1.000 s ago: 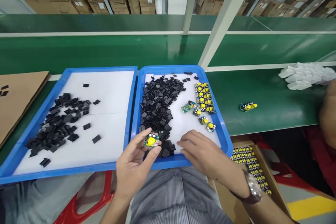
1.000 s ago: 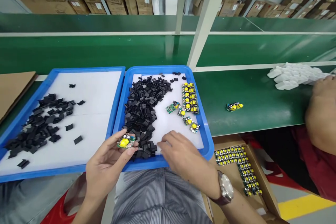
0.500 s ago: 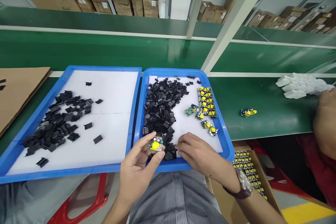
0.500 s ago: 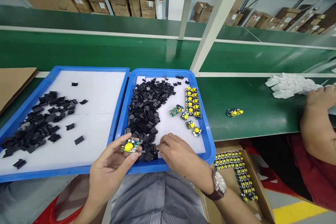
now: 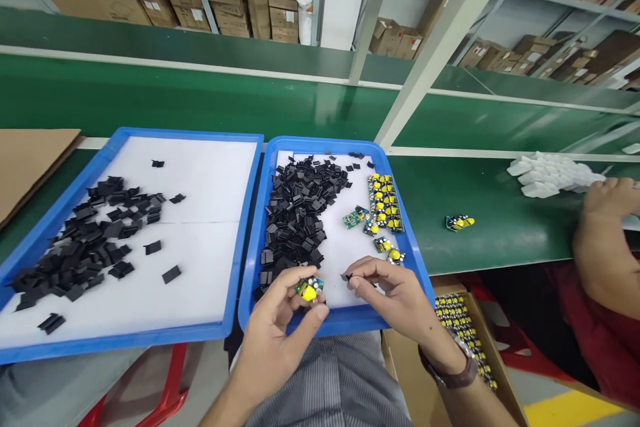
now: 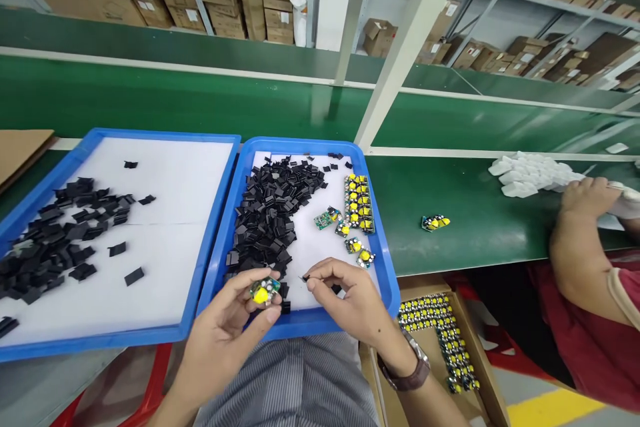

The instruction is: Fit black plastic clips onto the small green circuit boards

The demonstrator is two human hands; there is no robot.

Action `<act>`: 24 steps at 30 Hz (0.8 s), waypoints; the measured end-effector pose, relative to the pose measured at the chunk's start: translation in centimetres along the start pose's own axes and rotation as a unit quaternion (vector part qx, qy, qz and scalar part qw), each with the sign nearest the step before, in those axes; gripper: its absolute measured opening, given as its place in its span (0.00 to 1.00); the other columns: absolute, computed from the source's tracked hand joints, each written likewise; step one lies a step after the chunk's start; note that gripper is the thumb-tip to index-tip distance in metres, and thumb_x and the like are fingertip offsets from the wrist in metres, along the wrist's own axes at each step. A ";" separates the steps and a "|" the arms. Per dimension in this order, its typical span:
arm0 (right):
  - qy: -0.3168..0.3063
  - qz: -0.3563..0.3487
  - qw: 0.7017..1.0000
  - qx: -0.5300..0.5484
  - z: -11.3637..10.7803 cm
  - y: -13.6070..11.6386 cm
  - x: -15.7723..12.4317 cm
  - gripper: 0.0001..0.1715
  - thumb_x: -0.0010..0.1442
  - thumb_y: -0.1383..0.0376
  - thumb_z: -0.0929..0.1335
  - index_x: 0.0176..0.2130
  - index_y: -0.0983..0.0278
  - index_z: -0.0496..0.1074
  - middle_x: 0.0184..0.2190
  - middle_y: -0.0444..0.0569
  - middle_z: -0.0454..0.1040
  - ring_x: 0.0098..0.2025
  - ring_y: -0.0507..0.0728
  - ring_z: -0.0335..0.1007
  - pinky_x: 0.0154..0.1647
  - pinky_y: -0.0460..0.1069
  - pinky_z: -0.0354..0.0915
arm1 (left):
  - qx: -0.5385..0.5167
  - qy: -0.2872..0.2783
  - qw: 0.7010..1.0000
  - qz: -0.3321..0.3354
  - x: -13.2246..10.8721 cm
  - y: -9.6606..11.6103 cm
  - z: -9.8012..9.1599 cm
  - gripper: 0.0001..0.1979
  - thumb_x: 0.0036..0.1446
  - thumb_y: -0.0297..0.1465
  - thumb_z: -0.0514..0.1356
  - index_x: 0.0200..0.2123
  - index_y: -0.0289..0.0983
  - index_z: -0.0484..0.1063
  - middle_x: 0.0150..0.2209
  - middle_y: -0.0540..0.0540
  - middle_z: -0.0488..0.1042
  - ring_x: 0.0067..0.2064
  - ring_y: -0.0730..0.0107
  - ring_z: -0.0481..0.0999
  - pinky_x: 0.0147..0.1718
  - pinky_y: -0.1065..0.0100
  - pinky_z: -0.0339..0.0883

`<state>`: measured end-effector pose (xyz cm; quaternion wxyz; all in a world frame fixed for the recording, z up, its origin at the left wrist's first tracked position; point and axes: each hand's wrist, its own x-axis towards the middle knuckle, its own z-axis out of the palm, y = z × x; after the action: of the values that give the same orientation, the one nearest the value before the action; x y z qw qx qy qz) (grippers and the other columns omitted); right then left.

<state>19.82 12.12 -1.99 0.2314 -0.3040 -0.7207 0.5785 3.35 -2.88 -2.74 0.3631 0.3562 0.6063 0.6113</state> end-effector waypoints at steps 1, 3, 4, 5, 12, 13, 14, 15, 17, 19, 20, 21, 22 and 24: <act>0.008 -0.005 1.000 0.028 0.3 0.1 -0.1 0.08 0.66 0.60 0.73 0.37 0.62 0.79 0.39 0.51 0.83 0.40 0.57 0.80 0.40 0.50 0.77 | 0.037 -0.016 0.999 0.018 0.2 -0.2 0.3 0.19 0.64 0.30 0.67 0.57 0.46 0.74 0.56 0.42 0.76 0.48 0.63 0.83 0.48 0.65 0.81; 0.018 -0.010 0.997 0.079 0.8 0.2 -0.4 0.07 0.65 0.62 0.73 0.35 0.62 0.79 0.41 0.51 0.83 0.44 0.57 0.81 0.44 0.50 0.77 | 0.118 -0.033 0.990 0.073 0.5 -0.5 0.8 0.19 0.64 0.28 0.67 0.57 0.47 0.74 0.56 0.43 0.74 0.54 0.62 0.80 0.51 0.65 0.79; 0.019 -0.010 0.995 0.101 1.1 0.3 -0.6 0.06 0.65 0.63 0.74 0.35 0.61 0.79 0.42 0.51 0.83 0.44 0.56 0.81 0.45 0.50 0.77 | 0.153 -0.033 0.982 0.108 0.7 -0.6 1.1 0.19 0.64 0.27 0.67 0.57 0.47 0.74 0.56 0.44 0.74 0.56 0.62 0.79 0.52 0.65 0.78; 0.019 -0.009 0.993 0.119 1.3 0.3 -0.7 0.06 0.65 0.64 0.74 0.35 0.61 0.79 0.42 0.50 0.82 0.44 0.56 0.80 0.46 0.49 0.76 | 0.182 -0.030 0.973 0.141 0.9 -0.7 1.3 0.19 0.65 0.25 0.66 0.56 0.47 0.75 0.55 0.44 0.74 0.56 0.63 0.78 0.53 0.66 0.76; 0.016 -0.058 0.992 0.109 1.5 0.3 -2.3 0.05 0.68 0.68 0.72 0.39 0.58 0.79 0.40 0.46 0.79 0.43 0.54 0.77 0.46 0.48 0.73 | 0.206 -0.049 0.960 0.183 1.2 0.0 1.6 0.14 0.69 0.22 0.59 0.52 0.45 0.76 0.52 0.45 0.72 0.51 0.68 0.77 0.50 0.69 0.71; 0.030 -0.069 0.993 0.094 1.5 0.3 -2.5 0.05 0.67 0.69 0.73 0.40 0.57 0.78 0.38 0.45 0.79 0.42 0.54 0.77 0.45 0.48 0.73 | 0.200 -0.062 0.963 0.167 1.1 0.2 1.5 0.13 0.69 0.22 0.59 0.50 0.44 0.76 0.51 0.46 0.72 0.51 0.68 0.77 0.50 0.69 0.70; 0.046 -0.081 0.993 0.077 1.5 0.3 -2.8 0.07 0.65 0.70 0.74 0.42 0.57 0.77 0.37 0.44 0.78 0.41 0.54 0.76 0.44 0.48 0.73 | 0.197 -0.073 0.966 0.150 1.0 0.3 1.4 0.12 0.70 0.23 0.58 0.49 0.44 0.76 0.51 0.46 0.72 0.52 0.67 0.76 0.51 0.69 0.69; 0.058 -0.097 0.992 0.059 1.5 0.3 -3.0 0.11 0.65 0.70 0.75 0.44 0.56 0.77 0.37 0.44 0.78 0.41 0.54 0.76 0.44 0.49 0.73 | 0.196 -0.084 0.968 0.135 0.8 0.4 1.3 0.11 0.70 0.23 0.58 0.47 0.44 0.76 0.50 0.46 0.72 0.52 0.67 0.76 0.51 0.69 0.69; 0.059 -0.142 0.988 0.026 1.7 0.2 -3.5 0.16 0.64 0.72 0.74 0.49 0.56 0.77 0.41 0.47 0.79 0.43 0.56 0.76 0.45 0.51 0.73 | 0.198 -0.105 0.968 0.111 0.4 0.4 1.0 0.09 0.70 0.24 0.58 0.44 0.42 0.76 0.49 0.46 0.73 0.51 0.67 0.76 0.50 0.70 0.68; 0.051 -0.197 0.979 0.003 2.2 0.1 -3.9 0.19 0.65 0.74 0.72 0.53 0.58 0.77 0.43 0.50 0.79 0.44 0.57 0.76 0.47 0.53 0.74 | 0.201 -0.123 0.967 0.094 -0.1 0.4 0.6 0.08 0.70 0.25 0.57 0.43 0.42 0.75 0.48 0.46 0.73 0.51 0.67 0.76 0.49 0.71 0.69; 0.054 -0.220 0.974 -0.004 2.5 0.0 -4.0 0.19 0.65 0.75 0.72 0.54 0.60 0.77 0.44 0.52 0.79 0.44 0.58 0.76 0.47 0.54 0.74 | 0.203 -0.132 0.966 0.088 -0.3 0.4 0.3 0.08 0.70 0.24 0.57 0.42 0.42 0.74 0.48 0.45 0.73 0.50 0.67 0.76 0.48 0.71 0.69; 0.058 -0.238 0.969 -0.009 2.8 -0.1 -4.0 0.19 0.65 0.76 0.71 0.54 0.62 0.77 0.43 0.54 0.79 0.44 0.58 0.76 0.46 0.55 0.75 | 0.204 -0.139 0.965 0.084 -0.4 0.5 0.0 0.07 0.70 0.24 0.57 0.42 0.42 0.74 0.47 0.46 0.74 0.50 0.67 0.76 0.48 0.72 0.69; 0.058 -0.250 0.966 -0.013 3.1 -0.2 -3.9 0.19 0.65 0.76 0.71 0.54 0.64 0.76 0.43 0.55 0.79 0.44 0.59 0.76 0.46 0.55 0.75 | 0.206 -0.146 0.964 0.082 -0.5 0.7 -0.3 0.07 0.70 0.24 0.58 0.42 0.42 0.74 0.47 0.46 0.74 0.49 0.67 0.77 0.47 0.72 0.70; 0.043 -0.257 0.965 -0.006 3.4 -0.3 -3.7 0.16 0.65 0.75 0.72 0.53 0.67 0.76 0.42 0.58 0.79 0.43 0.60 0.77 0.45 0.55 0.76 | 0.213 -0.163 0.960 0.078 -0.5 1.2 -0.8 0.07 0.69 0.24 0.59 0.41 0.42 0.74 0.46 0.46 0.74 0.47 0.68 0.77 0.46 0.73 0.70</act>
<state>20.07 7.14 -2.42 0.4012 -0.1342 -0.7674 0.4818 2.84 -3.72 -1.53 0.3239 0.5664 0.6255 0.4277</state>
